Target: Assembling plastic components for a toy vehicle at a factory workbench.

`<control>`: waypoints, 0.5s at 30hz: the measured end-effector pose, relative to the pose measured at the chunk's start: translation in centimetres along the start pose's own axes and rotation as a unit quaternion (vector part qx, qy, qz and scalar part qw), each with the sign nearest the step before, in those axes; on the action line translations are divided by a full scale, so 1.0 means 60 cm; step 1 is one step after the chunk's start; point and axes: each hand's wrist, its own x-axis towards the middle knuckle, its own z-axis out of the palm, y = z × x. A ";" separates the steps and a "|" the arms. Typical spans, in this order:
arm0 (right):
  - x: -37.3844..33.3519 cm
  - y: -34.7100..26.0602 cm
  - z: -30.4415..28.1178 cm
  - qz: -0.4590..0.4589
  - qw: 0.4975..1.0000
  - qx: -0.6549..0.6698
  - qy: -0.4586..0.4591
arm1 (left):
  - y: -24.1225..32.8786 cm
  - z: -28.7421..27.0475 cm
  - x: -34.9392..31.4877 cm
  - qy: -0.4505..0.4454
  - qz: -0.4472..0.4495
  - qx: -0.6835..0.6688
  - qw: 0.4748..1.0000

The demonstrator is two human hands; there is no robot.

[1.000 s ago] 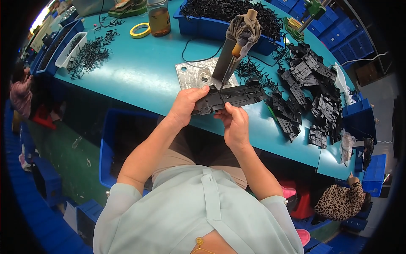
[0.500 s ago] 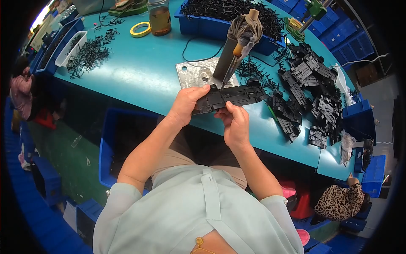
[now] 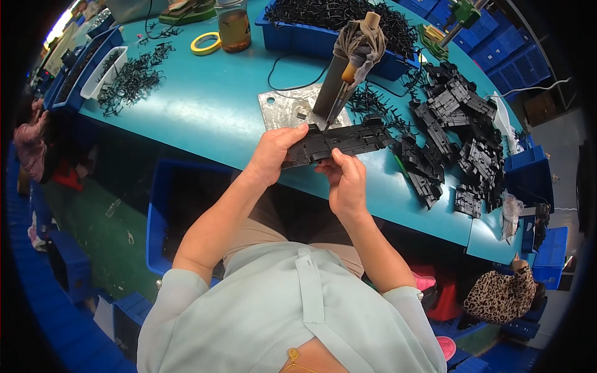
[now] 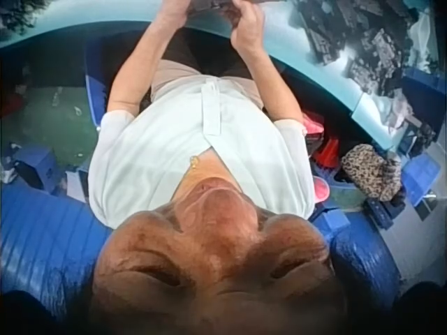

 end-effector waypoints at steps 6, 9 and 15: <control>0.000 0.000 0.000 0.000 1.000 0.002 0.002 | 0.000 0.001 0.001 0.002 -0.001 -0.002 1.000; 0.001 0.000 -0.001 0.002 1.000 0.003 -0.003 | 0.002 0.003 -0.001 0.003 -0.002 -0.005 1.000; 0.001 -0.005 -0.012 0.031 0.999 0.010 -0.020 | -0.010 0.000 0.003 0.005 0.015 -0.017 1.000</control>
